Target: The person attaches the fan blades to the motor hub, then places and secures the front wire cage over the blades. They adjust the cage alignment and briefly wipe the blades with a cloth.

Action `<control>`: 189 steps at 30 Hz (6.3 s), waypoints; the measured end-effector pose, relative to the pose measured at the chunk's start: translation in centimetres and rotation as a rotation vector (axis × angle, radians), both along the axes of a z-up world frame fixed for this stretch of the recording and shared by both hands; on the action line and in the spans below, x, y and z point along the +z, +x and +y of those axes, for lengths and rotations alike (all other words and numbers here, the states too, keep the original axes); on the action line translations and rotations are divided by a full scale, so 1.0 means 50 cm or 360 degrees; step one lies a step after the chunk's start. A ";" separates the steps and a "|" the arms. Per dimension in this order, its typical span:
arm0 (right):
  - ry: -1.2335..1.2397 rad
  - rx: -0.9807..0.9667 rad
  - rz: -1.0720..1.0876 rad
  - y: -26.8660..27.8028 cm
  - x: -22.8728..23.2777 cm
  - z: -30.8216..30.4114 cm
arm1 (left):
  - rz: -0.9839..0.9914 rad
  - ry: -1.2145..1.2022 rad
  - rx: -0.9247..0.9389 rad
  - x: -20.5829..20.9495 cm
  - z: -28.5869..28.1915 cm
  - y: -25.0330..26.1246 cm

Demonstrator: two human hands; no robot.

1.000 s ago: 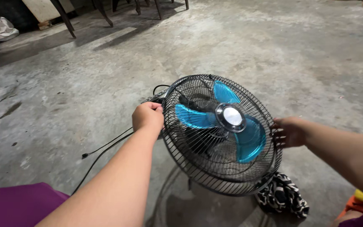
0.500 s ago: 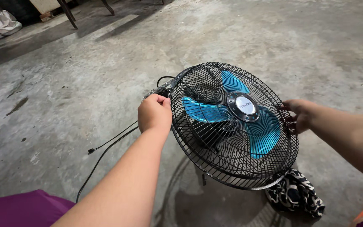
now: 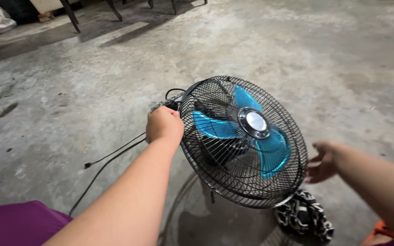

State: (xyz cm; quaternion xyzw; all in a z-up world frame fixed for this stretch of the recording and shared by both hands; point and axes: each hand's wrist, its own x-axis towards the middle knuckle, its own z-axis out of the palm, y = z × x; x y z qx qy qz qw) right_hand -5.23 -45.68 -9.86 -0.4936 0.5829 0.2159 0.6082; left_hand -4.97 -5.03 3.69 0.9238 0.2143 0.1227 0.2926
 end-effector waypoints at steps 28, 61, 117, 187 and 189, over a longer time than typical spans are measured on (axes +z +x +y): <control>0.0536 -0.0231 -0.0485 -0.148 -0.133 -0.023 | -0.0031 -0.0206 -0.0003 -0.016 0.000 -0.004; 0.0829 -0.0309 -0.0585 -0.193 -0.145 -0.013 | -0.0047 -0.0017 -0.0225 -0.003 0.008 -0.016; 0.0477 0.0540 -0.0705 -0.143 -0.062 -0.048 | 0.0100 -0.0812 0.0160 -0.076 0.060 -0.052; -0.0237 0.0217 -0.0864 0.335 -0.048 -0.076 | 0.0242 -0.0639 0.0183 -0.042 0.041 -0.052; -0.0256 0.0174 -0.0745 0.339 -0.038 -0.069 | 0.0211 -0.0681 0.0173 -0.045 0.043 -0.056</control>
